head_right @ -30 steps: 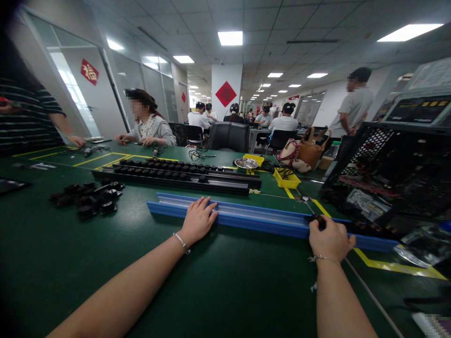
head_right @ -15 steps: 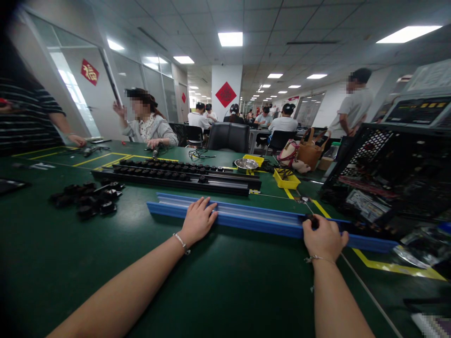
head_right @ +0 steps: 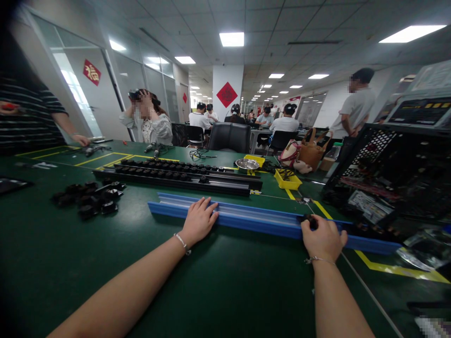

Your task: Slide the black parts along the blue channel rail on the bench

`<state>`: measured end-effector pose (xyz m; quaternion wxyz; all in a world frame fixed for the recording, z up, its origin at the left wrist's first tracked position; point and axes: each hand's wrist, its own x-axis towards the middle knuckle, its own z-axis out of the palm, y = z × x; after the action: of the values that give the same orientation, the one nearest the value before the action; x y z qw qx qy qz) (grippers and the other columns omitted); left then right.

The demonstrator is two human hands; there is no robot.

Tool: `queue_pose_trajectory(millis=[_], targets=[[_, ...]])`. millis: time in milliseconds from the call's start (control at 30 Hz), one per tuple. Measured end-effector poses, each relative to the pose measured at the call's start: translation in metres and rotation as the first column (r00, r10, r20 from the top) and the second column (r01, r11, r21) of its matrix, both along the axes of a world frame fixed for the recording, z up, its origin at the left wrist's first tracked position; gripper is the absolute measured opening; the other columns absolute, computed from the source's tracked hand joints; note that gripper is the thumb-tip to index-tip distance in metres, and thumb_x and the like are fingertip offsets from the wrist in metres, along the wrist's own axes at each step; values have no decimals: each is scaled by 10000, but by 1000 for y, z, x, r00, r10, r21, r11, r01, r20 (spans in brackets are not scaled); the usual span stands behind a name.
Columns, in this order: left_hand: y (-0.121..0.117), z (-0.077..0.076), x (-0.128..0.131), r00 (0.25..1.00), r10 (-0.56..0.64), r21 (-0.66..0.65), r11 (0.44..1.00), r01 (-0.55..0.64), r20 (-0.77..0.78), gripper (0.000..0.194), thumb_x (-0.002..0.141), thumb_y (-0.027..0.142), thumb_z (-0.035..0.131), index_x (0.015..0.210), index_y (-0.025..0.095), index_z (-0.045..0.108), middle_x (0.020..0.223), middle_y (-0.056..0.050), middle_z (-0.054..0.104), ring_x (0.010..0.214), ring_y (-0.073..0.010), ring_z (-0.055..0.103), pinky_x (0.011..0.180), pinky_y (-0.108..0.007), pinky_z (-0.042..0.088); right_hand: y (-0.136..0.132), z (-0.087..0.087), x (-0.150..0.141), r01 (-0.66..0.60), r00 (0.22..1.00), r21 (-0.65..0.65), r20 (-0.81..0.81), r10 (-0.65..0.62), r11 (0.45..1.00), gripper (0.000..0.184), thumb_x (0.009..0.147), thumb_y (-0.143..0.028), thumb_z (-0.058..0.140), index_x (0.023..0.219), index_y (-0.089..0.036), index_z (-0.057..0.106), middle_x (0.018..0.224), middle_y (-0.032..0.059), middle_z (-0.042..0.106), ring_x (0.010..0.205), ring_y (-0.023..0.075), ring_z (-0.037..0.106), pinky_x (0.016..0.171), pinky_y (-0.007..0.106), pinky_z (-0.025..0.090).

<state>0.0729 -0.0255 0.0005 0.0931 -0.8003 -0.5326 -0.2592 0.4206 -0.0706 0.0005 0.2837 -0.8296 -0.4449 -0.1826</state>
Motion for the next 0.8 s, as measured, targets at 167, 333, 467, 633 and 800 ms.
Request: queue_pose_trajectory(millis=[167, 333, 467, 633, 800], targets=[[0, 0, 0, 1000, 2, 13, 1000, -2, -17, 431, 914, 449, 314, 1231, 273, 548, 1335, -61, 508, 1260, -244, 397, 1022, -432, 332, 0, 0, -1, 2, 1000, -9, 4, -2, 1000, 390, 793, -408, 398, 1005, -174, 628, 993, 107, 613, 1016, 273, 522, 956, 494, 302], [0, 0, 0, 1000, 11, 8, 1000, -11, -21, 425, 914, 448, 315, 1230, 284, 546, 1336, -49, 508, 1267, -235, 388, 1027, -426, 328, 2, -2, 2, -8, 1000, -19, 0, 8, 1000, 399, 787, -422, 406, 1001, -173, 633, 976, 103, 610, 1004, 271, 520, 947, 493, 308], [0, 0, 0, 1000, 7, 11, 1000, -6, -18, 429, 915, 448, 309, 1230, 281, 547, 1339, -53, 504, 1267, -243, 388, 1023, -431, 330, 2, -1, 0, -28, 1000, -36, -5, 28, 999, 408, 787, -431, 397, 1004, -176, 630, 990, 99, 607, 1010, 261, 515, 957, 489, 297], [0, 1, 0, 1000, 6, 16, 1000, -6, -23, 441, 918, 448, 294, 1235, 272, 546, 1335, -59, 507, 1261, -246, 396, 1021, -428, 333, -1, 4, -10, -37, 999, -52, -8, 37, 998, 420, 798, -442, 372, 1009, -176, 621, 1009, 102, 606, 1034, 252, 508, 978, 472, 285], [0, 1, 0, 1000, 6, 14, 1000, -6, -21, 441, 918, 449, 294, 1233, 273, 546, 1339, -58, 503, 1266, -246, 390, 1023, -430, 330, -1, 7, -16, -58, 998, -52, -3, 58, 997, 399, 800, -439, 378, 997, -183, 612, 1014, 102, 603, 1043, 252, 501, 1008, 466, 245]])
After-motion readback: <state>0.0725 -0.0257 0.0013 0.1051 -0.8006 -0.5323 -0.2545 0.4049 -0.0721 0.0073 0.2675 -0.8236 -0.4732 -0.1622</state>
